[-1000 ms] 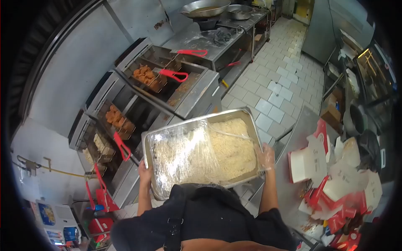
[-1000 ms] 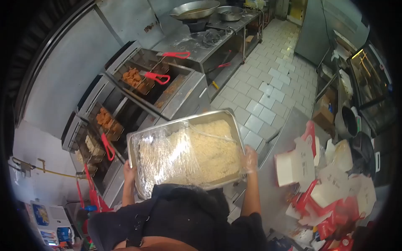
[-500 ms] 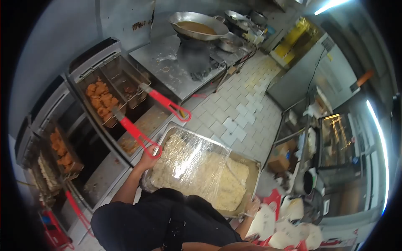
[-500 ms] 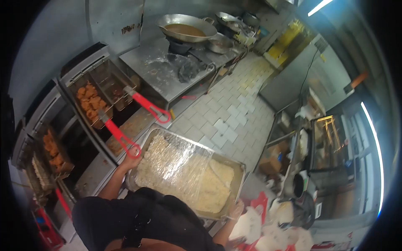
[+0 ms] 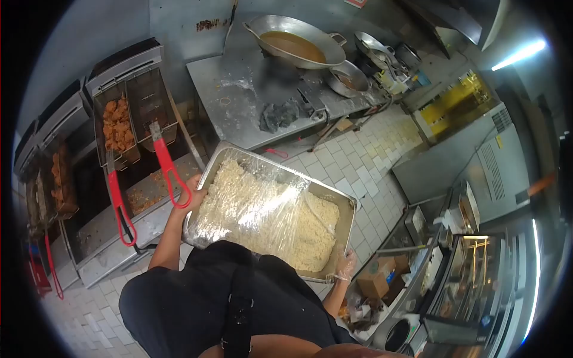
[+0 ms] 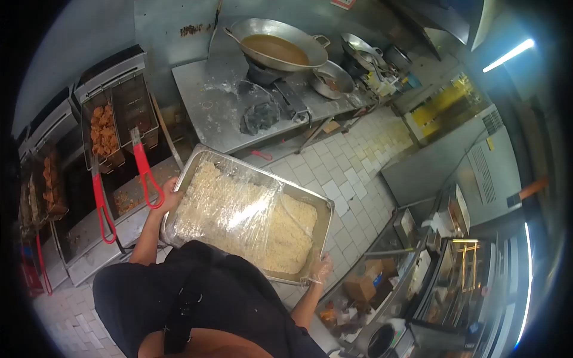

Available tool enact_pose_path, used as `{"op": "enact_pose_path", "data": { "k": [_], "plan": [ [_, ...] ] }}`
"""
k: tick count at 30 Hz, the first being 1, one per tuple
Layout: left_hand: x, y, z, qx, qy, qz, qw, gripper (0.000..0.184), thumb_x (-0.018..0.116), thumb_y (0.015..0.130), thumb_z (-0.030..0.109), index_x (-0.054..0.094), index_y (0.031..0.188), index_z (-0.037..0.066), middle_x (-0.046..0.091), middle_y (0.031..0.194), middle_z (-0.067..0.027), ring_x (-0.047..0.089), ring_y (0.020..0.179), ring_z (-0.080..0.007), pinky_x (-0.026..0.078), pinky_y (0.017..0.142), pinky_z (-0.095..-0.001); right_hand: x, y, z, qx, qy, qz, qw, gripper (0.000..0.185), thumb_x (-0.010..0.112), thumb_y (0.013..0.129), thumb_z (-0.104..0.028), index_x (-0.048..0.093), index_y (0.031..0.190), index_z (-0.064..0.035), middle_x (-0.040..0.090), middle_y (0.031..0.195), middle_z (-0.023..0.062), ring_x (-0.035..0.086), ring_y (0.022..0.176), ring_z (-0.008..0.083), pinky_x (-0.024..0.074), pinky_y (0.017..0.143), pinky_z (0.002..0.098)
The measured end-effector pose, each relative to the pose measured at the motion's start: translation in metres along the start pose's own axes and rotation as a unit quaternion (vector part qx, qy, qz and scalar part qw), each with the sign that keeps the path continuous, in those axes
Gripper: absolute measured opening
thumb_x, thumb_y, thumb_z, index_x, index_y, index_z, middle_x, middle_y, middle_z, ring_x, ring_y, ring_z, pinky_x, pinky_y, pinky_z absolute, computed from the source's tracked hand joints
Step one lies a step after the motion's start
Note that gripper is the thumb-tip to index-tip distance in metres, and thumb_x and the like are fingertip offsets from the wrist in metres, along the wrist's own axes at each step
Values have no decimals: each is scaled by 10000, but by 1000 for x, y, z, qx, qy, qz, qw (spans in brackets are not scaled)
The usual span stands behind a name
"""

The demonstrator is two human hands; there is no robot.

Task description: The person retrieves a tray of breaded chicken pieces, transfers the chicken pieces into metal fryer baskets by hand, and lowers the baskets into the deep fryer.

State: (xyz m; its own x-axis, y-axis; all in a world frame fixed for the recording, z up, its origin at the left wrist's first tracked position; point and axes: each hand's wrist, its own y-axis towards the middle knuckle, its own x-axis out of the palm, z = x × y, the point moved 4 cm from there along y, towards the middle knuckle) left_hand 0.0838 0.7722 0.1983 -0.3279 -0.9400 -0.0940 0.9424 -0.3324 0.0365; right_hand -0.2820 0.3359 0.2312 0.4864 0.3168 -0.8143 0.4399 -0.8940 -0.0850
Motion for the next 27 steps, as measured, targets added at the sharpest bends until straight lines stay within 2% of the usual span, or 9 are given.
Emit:
{"op": "enact_pose_path", "data": {
  "k": [4,9,15,17,19,21,23,25,27],
  "plan": [
    [12,58,-5,10,32,32,999,270,549,716,-45,622,972,-5,623,843,-5,572,759,-99,456,678,-252,13,86,-47,-54,72,6,996,434,680,850,-435,634,805,-6,540,631,68,465,601,159,408,561,347],
    [3,154,15,-3,159,72,985,196,594,714,-22,628,907,-14,635,791,-26,573,766,-89,463,679,-269,45,180,-150,-105,64,-13,992,434,685,840,-395,599,754,21,530,596,116,458,566,213,389,545,398],
    [-18,278,32,-106,387,149,904,249,671,756,166,662,958,21,664,877,-207,658,846,-316,476,753,-383,167,294,-217,-135,141,-110,975,407,688,831,-375,622,821,26,619,715,183,584,663,261,453,631,404],
    [-32,316,30,-114,362,172,909,314,671,768,243,668,987,18,665,931,-224,652,927,-343,476,804,-411,205,301,-231,-110,206,-125,964,373,698,829,-354,633,861,12,632,723,165,593,666,264,463,638,405],
    [-42,344,40,-145,472,140,858,393,641,784,319,674,1040,22,662,1013,-233,633,1008,-361,477,859,-435,230,307,-241,-180,178,-68,965,190,667,864,-188,609,861,-8,618,729,44,544,657,132,447,591,315],
    [-77,372,-23,-27,498,198,844,419,584,804,353,679,1039,20,654,1060,-235,616,1034,-379,475,896,-461,214,294,-280,-137,176,-158,962,156,654,874,-138,598,938,-7,631,794,64,569,709,136,458,611,281],
    [-56,363,33,-210,510,181,815,411,530,834,326,654,1093,32,625,1178,-204,582,1119,-358,461,952,-437,236,286,-280,-14,433,-243,868,205,633,879,-80,563,1051,7,630,870,88,587,742,165,480,627,282],
    [-19,328,92,-98,531,311,782,495,626,832,360,563,1243,91,603,1200,-174,552,1149,-345,436,986,-446,250,284,-277,-49,383,-280,879,268,612,885,-42,524,1132,16,629,930,105,602,765,198,498,641,293],
    [32,276,139,15,506,390,769,448,678,799,331,605,1160,76,620,1162,-151,565,1111,-338,445,943,-431,244,267,-295,0,535,-268,801,271,588,887,-15,519,1149,9,621,986,133,618,788,221,515,652,293]
  ]
}}
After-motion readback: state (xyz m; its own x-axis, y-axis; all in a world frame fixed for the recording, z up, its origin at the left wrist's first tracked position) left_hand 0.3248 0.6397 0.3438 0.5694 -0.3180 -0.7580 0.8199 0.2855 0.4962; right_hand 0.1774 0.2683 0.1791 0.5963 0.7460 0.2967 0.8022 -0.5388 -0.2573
